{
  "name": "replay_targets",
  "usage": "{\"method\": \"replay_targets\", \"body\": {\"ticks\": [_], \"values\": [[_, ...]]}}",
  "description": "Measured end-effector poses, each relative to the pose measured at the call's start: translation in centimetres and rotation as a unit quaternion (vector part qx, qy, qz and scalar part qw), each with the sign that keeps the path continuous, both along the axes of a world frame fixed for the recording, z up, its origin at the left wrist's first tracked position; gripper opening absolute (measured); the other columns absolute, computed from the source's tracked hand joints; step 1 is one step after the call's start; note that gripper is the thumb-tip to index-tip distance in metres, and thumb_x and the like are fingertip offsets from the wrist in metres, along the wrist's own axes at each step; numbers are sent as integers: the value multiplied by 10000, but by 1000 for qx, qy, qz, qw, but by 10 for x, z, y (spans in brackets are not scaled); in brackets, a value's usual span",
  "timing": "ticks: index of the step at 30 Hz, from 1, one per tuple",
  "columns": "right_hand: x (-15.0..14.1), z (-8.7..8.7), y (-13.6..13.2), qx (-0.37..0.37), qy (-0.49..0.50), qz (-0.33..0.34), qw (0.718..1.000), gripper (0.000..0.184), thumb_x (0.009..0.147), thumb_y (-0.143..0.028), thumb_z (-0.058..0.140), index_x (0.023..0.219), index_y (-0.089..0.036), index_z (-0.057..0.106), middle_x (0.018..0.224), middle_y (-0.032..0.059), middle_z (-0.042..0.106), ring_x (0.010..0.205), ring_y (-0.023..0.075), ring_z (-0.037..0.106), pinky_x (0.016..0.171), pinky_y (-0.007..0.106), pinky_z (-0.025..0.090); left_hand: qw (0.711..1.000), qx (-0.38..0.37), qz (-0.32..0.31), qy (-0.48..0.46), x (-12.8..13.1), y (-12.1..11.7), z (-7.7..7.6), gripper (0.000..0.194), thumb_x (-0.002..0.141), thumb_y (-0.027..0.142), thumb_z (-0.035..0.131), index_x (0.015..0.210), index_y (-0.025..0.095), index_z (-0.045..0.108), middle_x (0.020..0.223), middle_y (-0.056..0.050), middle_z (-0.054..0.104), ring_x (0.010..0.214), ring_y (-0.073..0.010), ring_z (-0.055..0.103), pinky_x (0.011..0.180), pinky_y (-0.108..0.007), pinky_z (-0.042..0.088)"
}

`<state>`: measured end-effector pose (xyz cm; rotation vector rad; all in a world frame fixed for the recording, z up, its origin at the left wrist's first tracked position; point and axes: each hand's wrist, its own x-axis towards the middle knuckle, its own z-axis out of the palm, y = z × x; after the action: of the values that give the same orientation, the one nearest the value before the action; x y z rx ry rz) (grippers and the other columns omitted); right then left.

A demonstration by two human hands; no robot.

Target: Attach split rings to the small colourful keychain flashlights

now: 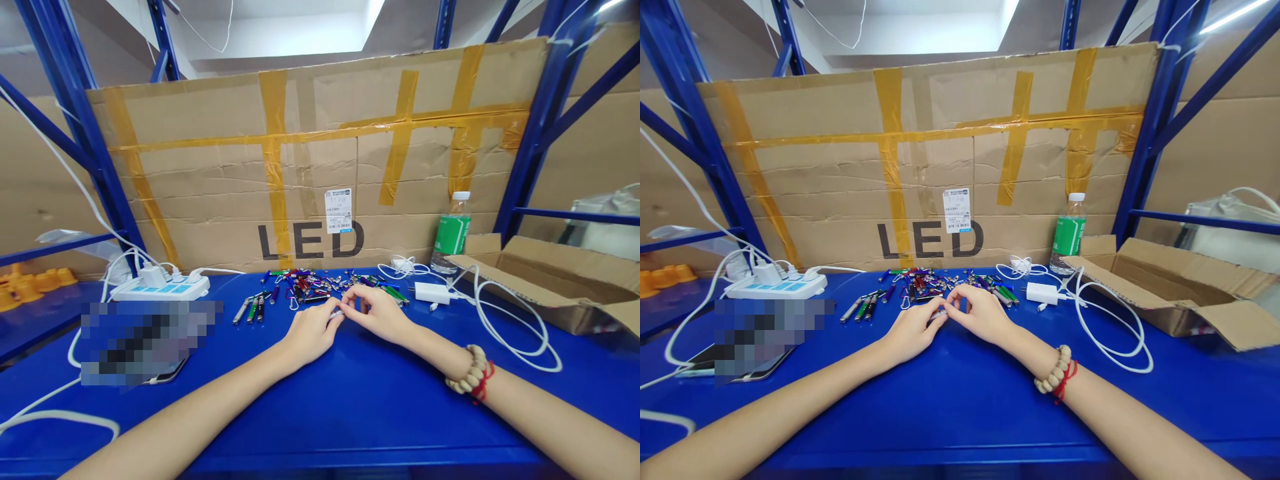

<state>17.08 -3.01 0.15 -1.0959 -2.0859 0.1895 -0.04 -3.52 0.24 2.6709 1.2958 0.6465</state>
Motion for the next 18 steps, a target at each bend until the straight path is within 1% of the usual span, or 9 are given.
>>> {"method": "replay_targets", "body": {"ticks": [18], "values": [[0, 2, -2, -2, -8, -4, 1000, 199, 800, -367, 486, 789, -191, 578, 700, -5, 590, 494, 76, 459, 476, 207, 329, 1000, 9, -12, -8, -1, 1, -2, 226, 878, 339, 302, 993, 240, 468, 897, -10, 644, 791, -168, 611, 670, -247, 425]]}}
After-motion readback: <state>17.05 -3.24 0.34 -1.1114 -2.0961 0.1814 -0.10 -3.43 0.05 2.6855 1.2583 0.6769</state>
